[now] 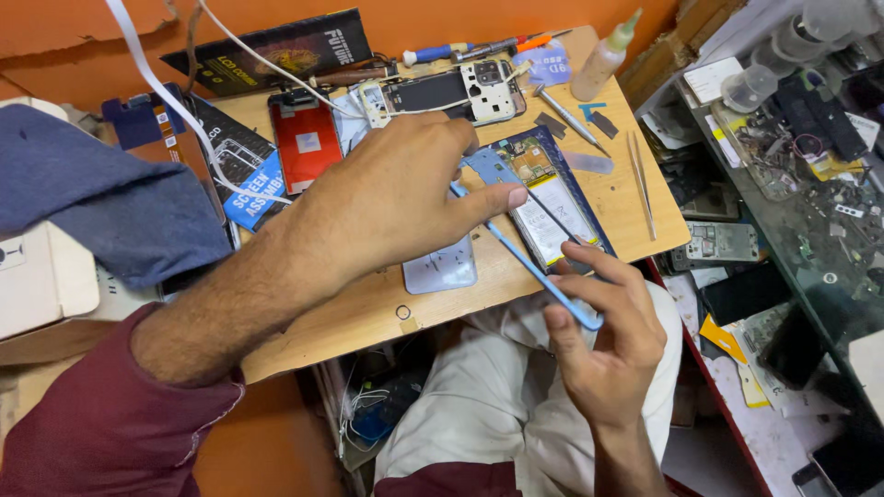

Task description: The person disassembles a smartphone, removes the battery, and reassembles the device using tweezers and a screwdriver. They handle the phone casing, battery, and internal components while seated at a cluttered workbench.

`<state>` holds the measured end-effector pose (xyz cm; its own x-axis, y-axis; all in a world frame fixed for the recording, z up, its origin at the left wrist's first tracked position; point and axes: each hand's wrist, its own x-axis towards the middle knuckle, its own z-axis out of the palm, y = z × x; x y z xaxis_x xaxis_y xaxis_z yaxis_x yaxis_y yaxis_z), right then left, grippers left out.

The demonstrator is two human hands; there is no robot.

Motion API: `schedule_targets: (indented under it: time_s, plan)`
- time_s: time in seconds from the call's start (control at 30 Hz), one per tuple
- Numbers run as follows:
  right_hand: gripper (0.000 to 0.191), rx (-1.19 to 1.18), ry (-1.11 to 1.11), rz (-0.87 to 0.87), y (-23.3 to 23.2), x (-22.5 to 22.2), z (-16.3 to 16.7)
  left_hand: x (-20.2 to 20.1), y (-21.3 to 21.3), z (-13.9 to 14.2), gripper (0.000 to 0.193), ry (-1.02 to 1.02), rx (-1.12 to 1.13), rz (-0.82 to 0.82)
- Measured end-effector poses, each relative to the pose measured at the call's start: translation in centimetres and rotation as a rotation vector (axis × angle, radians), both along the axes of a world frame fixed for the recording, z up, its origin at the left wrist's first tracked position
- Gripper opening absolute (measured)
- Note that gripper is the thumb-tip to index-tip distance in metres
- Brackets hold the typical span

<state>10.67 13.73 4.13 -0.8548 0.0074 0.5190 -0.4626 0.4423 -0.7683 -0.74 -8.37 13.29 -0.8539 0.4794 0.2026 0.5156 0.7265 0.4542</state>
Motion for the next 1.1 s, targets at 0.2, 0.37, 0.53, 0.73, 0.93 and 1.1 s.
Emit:
schedule_targets:
  time_s: [0.2,0.37,0.53,0.73,0.93,1.1]
  plan:
    - [0.035,-0.494,-0.110,0.160,2.4,-1.1,-2.3,-0.1,-0.2,0.8,0.055,-0.147,0.120,-0.017]
    - [0.035,-0.553,-0.064,0.205,3.7,-1.6,-3.1,-0.4,-1.0,0.1,0.057,-0.035,0.204,-0.072]
    - [0.023,0.112,0.054,-0.125,3.7,-3.1,-3.4,-0.3,-1.9,0.7,0.053,0.098,0.179,-0.040]
    - [0.037,0.466,0.075,-0.096,2.2,-4.6,-3.4,-0.6,-2.4,-0.8,0.048,0.136,0.125,-0.043]
    - [0.037,0.358,0.160,-0.257,4.5,-1.1,-4.0,-0.9,-2.8,-2.0,0.041,0.176,0.108,-0.067]
    - [0.014,0.318,0.135,-0.665,14.0,4.8,-7.4,0.4,0.4,1.2,0.032,0.032,0.038,-0.053]
